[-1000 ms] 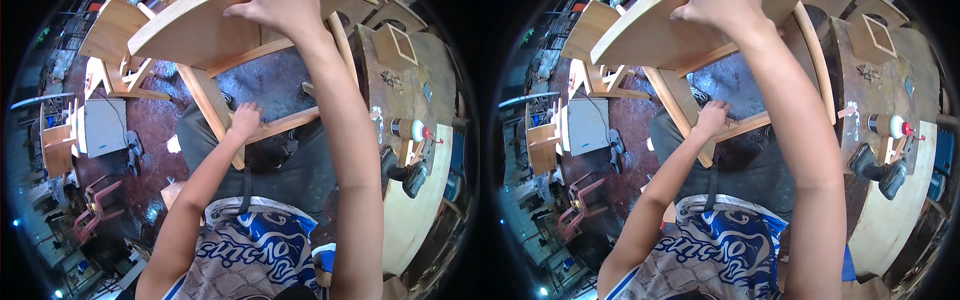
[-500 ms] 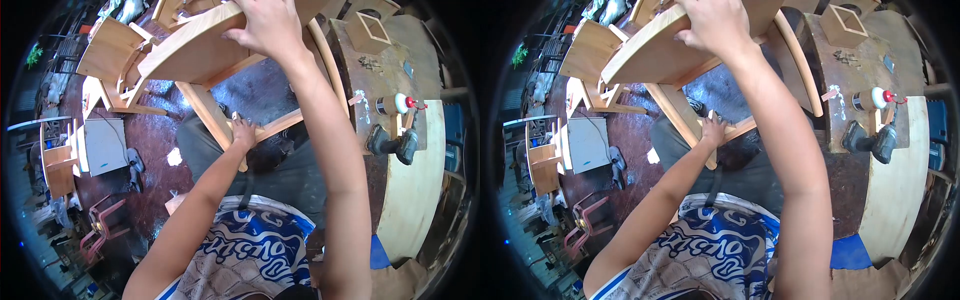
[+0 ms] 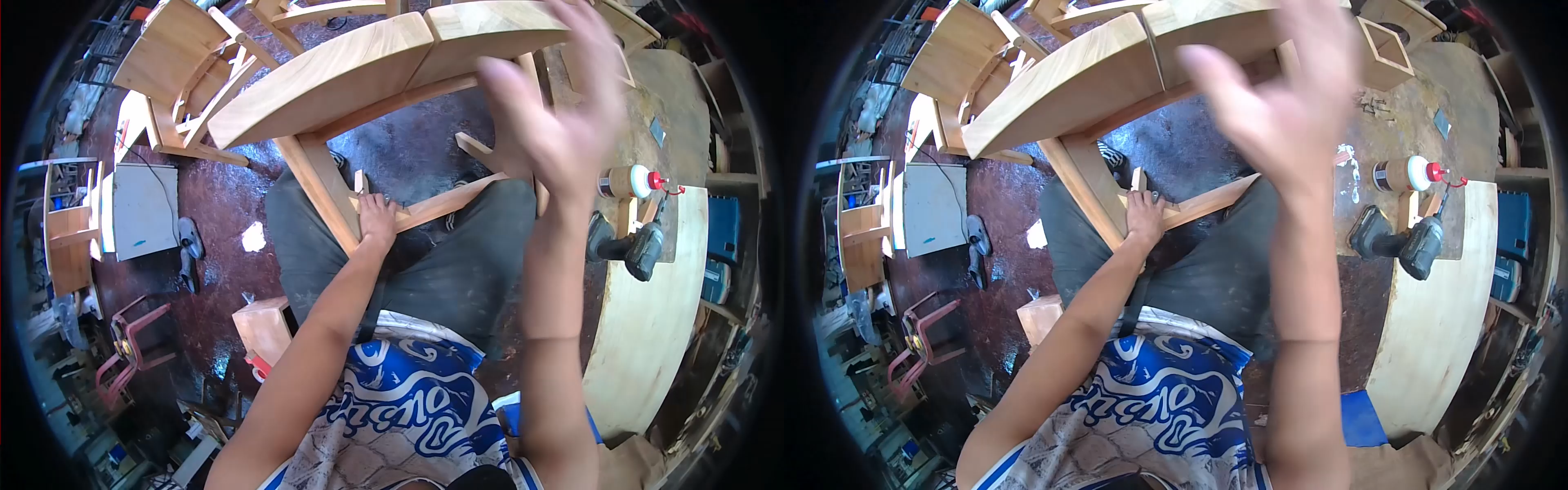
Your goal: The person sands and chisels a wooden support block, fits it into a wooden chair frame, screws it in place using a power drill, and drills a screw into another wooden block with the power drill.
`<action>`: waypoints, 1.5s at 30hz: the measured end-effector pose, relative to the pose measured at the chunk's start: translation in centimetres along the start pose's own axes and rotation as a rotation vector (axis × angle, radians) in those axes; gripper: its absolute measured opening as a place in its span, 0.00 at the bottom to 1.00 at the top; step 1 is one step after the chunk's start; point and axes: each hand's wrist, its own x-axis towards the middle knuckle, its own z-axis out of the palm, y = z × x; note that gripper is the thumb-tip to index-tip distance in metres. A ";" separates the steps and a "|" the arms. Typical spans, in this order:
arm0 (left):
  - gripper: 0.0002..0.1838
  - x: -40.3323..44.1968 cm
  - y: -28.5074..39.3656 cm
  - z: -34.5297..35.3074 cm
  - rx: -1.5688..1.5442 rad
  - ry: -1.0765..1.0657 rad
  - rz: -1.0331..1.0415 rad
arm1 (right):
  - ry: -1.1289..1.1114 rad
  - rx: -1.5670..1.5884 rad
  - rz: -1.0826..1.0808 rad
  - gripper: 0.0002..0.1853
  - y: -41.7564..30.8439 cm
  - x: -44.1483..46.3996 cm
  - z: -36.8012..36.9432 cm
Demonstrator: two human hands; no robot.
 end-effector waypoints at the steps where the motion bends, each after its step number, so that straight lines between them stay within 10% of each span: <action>1: 0.28 0.2 0.0 0.3 -0.019 0.011 0.002 | 0.204 0.041 0.167 0.30 -0.1 -1.4 -2.2; 7: 0.31 0.5 -0.2 -0.2 -0.030 0.023 -0.019 | 1.083 -0.185 0.441 0.21 7.1 -19.3 -18.2; 11: 0.34 0.7 -0.3 0.6 -0.022 0.054 0.000 | 0.578 -0.494 0.890 0.39 15.1 -34.6 -23.1; 15: 0.21 -0.1 -0.5 -0.1 -0.012 0.100 0.013 | 0.334 -0.259 0.816 0.42 18.8 -33.8 -20.3; 27: 0.25 0.1 -0.4 0.7 -0.025 0.072 -0.015 | 0.639 -0.317 0.974 0.14 21.7 -27.4 -18.9; 31: 0.21 0.5 -0.7 1.5 -0.105 0.056 -0.030 | 0.359 0.256 0.922 0.05 12.6 -21.8 -19.7; 35: 0.19 0.3 -1.4 -0.5 -0.087 0.036 0.018 | 0.128 0.111 0.785 0.11 6.7 -18.8 -16.6; 45: 0.19 0.7 -0.6 0.2 -0.097 0.050 -0.010 | 0.367 -0.058 0.821 0.15 10.5 -19.9 -17.8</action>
